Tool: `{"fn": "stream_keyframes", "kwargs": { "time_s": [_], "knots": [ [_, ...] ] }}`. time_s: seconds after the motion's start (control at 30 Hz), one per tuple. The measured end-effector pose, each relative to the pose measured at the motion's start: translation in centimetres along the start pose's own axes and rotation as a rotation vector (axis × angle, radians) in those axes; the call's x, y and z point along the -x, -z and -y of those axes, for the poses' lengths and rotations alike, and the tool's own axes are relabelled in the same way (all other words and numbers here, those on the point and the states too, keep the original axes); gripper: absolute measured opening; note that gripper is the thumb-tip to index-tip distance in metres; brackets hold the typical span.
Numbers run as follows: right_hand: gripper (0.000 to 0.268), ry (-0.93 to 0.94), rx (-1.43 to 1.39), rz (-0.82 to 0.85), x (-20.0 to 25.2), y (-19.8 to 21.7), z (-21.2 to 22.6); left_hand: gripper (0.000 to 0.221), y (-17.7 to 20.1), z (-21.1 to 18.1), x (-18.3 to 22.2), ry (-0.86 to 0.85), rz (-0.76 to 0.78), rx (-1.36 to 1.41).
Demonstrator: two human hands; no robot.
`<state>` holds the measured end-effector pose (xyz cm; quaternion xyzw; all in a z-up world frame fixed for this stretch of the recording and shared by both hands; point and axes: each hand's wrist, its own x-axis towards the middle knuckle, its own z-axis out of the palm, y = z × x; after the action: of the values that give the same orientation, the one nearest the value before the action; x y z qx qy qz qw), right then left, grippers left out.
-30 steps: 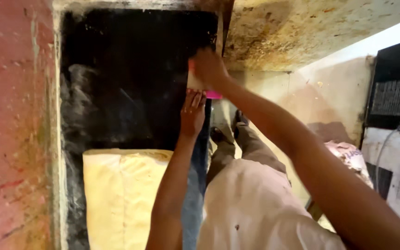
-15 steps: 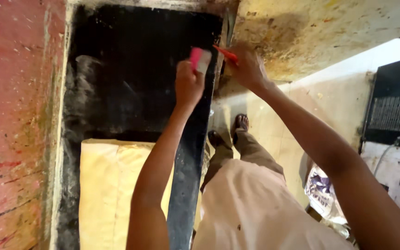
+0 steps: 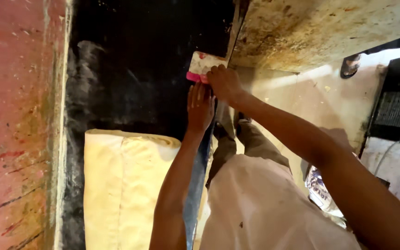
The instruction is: The person shapes dough rolls by flattening a block of dough, cutting it into strips and squares with a dough scraper, and then rolling each piece into a ball by hand before placing it on a metal tray.
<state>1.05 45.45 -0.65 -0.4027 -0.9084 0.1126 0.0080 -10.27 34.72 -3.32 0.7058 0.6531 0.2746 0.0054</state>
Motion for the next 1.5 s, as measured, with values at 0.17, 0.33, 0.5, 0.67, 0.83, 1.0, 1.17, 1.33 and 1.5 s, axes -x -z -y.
{"fn": "stream_keyframes", "kwargs": {
  "time_s": [0.17, 0.33, 0.5, 0.67, 0.83, 1.0, 1.17, 1.33, 1.5],
  "knots": [
    [0.02, 0.129, 0.1, -0.16, -2.3, -1.2, -1.1, 0.044, -0.2, 1.0, -0.4, -0.06, 0.072, 0.026],
    [0.018, 0.034, 0.072, -0.089, -5.3, 0.7, -3.1, 0.049, 0.0, 1.3, 0.2, -0.095, 0.043, 0.103],
    [0.017, 0.168, 0.157, -0.122, -6.1, 0.1, -1.1, 0.049, -0.6, 1.5, -0.6, -0.074, 0.075, 0.049],
    [0.015, 0.125, 0.151, -0.115, -7.3, 0.3, -0.6, 0.05, -0.1, 1.0, -1.4, -0.014, 0.1, 0.119],
    [0.014, 0.078, 0.135, -0.118, -9.5, 1.3, -1.9, 0.058, 0.2, 0.6, -0.6, -0.04, 0.11, 0.1],
    [0.013, 0.018, 0.108, -0.098, -5.8, 2.7, -4.0, 0.056, 0.0, 1.3, -0.9, -0.061, 0.066, 0.109],
    [0.018, 0.072, 0.303, -0.173, -4.9, -1.2, -3.3, 0.052, -0.6, 1.7, -1.9, -0.053, 0.098, 0.08],
    [0.011, 0.114, 0.195, -0.11, -3.5, -1.7, -3.7, 0.045, -0.6, 1.0, -3.2, -0.044, 0.096, -0.041],
    [0.018, 0.11, 0.083, -0.129, -8.5, 0.9, -6.6, 0.043, -1.0, 0.7, -4.6, -0.048, 0.094, -0.172]
  ]
}}
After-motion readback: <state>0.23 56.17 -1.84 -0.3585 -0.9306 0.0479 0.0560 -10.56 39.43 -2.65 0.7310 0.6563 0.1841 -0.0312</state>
